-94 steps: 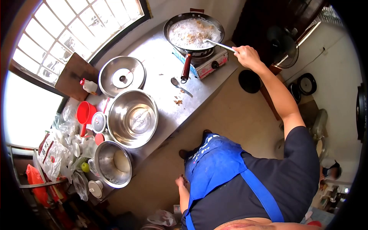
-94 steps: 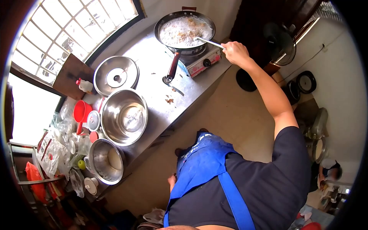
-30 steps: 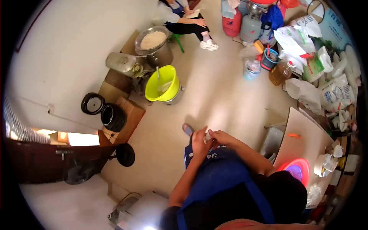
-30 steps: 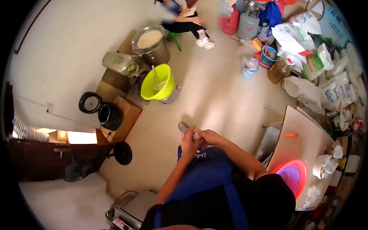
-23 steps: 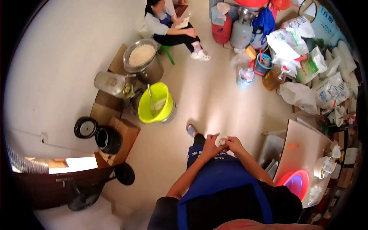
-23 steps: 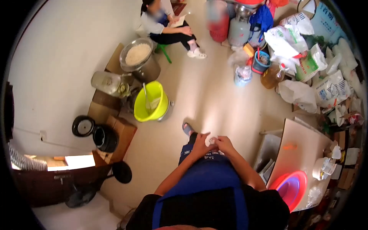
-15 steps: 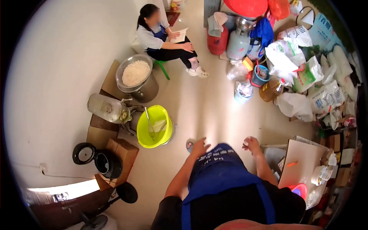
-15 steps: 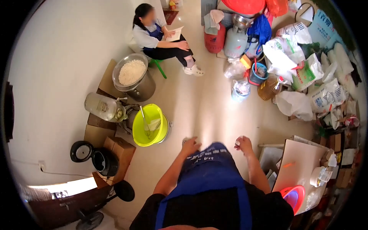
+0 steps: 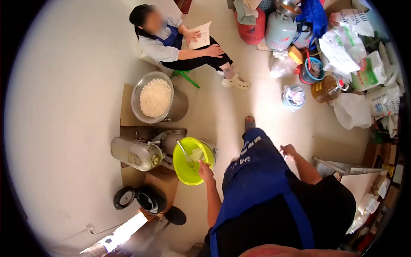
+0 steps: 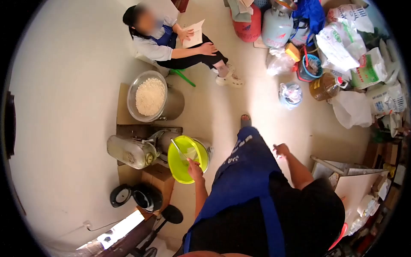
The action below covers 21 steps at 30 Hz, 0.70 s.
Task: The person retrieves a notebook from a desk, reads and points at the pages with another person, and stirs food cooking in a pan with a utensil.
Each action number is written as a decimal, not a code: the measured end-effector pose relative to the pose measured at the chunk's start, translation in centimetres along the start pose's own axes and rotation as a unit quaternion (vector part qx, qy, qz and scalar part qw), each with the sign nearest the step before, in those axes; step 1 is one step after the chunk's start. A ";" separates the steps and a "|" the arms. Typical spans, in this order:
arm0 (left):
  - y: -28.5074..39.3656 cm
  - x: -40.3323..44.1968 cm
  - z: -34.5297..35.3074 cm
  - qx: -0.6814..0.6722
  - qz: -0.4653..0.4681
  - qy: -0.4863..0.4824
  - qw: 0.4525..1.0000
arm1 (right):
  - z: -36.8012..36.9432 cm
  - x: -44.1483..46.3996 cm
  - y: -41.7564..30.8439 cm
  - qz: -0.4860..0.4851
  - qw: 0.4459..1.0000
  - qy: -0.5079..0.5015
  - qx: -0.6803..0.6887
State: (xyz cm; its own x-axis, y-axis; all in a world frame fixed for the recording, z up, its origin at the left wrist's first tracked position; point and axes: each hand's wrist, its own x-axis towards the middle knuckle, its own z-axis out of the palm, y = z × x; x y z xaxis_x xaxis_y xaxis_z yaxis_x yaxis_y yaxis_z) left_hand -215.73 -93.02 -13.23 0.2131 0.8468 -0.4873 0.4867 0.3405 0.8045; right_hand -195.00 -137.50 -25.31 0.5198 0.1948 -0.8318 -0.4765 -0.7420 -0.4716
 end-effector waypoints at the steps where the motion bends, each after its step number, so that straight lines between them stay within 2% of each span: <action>1: 1.3 -0.2 0.5 -0.006 -0.035 0.042 0.998 | -0.5 2.4 0.5 0.010 1.000 -0.016 0.017; 3: 3.9 0.7 2.3 -0.022 -0.048 0.055 0.997 | -2.1 2.2 -4.2 0.169 0.964 0.067 0.195; 5: 5.0 3.1 5.1 -0.011 0.024 0.100 0.995 | -2.9 5.2 -5.7 0.161 0.955 0.073 0.238; 7: 7.4 5.7 8.3 0.011 0.032 0.097 0.995 | -3.6 7.9 -8.8 0.096 0.946 0.116 0.287; 9: 9.6 8.9 10.7 0.034 0.064 0.051 0.996 | -4.7 10.2 -11.8 0.022 0.959 0.124 0.255; 11: 12.3 12.2 13.2 0.086 0.086 0.026 0.992 | -5.7 10.5 -16.8 0.012 0.937 0.127 0.326; 13: 15.8 15.0 16.2 0.026 0.040 -0.079 0.996 | -6.0 9.8 -21.0 0.022 0.935 0.139 0.326; 14: 17.1 16.7 17.7 0.030 0.038 -0.085 0.995 | -6.2 10.2 -22.6 0.021 0.932 0.153 0.327; 16: 19.7 20.5 20.4 0.111 0.178 -0.141 0.967 | -5.0 10.1 -24.7 0.027 0.923 0.179 0.340; 20: 24.2 29.4 26.7 0.198 0.149 -0.242 0.938 | 0.7 10.2 -25.5 0.086 0.876 0.267 0.392; 21: 25.4 32.1 28.2 0.244 0.202 -0.285 0.905 | 2.9 9.2 -26.0 0.114 0.860 0.287 0.406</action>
State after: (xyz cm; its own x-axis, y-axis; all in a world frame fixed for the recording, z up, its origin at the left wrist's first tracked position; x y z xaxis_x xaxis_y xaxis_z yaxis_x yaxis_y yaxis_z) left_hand -172.63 -68.74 -17.96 0.7919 0.4660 -0.3948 0.5578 -0.2886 0.7782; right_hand -179.88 -114.57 -21.61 0.5008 -0.4175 -0.7582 -0.8296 0.0182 -0.5580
